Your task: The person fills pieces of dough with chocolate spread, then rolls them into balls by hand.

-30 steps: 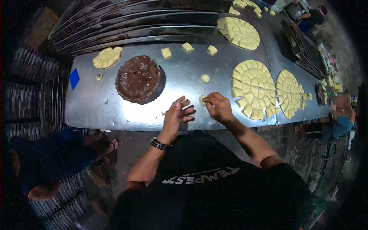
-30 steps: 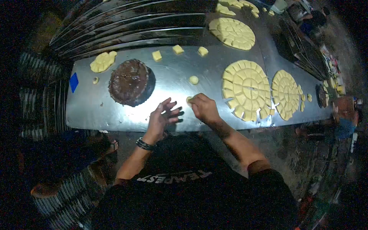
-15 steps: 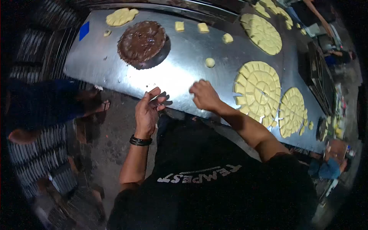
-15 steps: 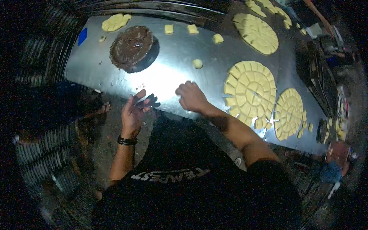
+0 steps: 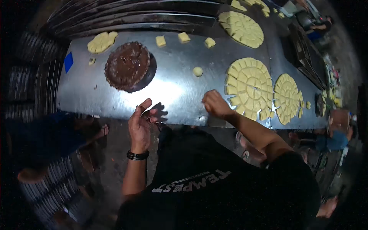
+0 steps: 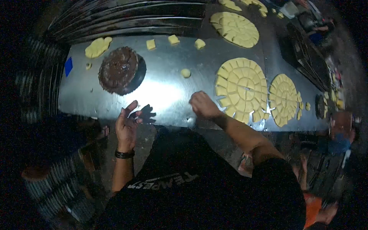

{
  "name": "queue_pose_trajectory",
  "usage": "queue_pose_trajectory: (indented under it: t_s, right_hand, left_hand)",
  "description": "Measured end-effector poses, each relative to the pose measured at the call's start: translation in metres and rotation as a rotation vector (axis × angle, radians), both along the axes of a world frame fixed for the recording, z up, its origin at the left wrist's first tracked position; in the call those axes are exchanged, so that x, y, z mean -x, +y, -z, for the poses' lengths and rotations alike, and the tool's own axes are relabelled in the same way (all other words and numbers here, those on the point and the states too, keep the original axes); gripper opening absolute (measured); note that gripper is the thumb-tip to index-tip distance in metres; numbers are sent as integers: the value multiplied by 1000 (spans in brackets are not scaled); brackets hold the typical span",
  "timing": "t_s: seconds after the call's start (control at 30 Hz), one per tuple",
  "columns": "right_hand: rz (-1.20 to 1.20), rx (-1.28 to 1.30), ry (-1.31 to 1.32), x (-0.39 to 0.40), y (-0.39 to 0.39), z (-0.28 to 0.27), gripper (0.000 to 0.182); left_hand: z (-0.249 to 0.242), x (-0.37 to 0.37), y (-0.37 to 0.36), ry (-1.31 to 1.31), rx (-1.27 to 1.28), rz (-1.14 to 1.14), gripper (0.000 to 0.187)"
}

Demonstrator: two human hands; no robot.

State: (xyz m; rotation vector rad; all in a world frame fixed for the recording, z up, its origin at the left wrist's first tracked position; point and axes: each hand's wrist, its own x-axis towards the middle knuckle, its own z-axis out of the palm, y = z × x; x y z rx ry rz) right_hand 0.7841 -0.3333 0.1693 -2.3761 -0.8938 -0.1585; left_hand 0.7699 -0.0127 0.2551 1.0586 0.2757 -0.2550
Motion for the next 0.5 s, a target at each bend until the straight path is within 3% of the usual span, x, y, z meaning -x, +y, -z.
queue_pose_trajectory:
  t_s: [0.07,0.17,0.27,0.3,0.4,0.43,0.47,0.5]
  right_hand:
    - [352,95,-100,-13,12,-1,15]
    - [642,-46,-92,-13,44,6,16]
    - [580,-12,67,19,55,-18,21]
    - [554,123,170,21,41,-9,23]
    - [809,-458,947,-10,21,-36,21]
    - [849,-653,913,-27,16,-29,21]
    - [878,-627,875,-48,15,-44,12]
    - [858,-581,760,-67,12,-45,16]
  left_hand:
    - [1,-18,1,-8,13,65,47]
    - [12,-41,0,34,35,195,47]
    - [21,-66,-9,156,155,308,48]
    - [21,-76,-14,226,188,347,53]
    - [54,-109,-38,269,311,490,63]
    - [50,-116,-52,291,276,481,65]
    - [56,-122,-65,302,262,490,66]
    - [65,-126,-77,283,255,478,65]
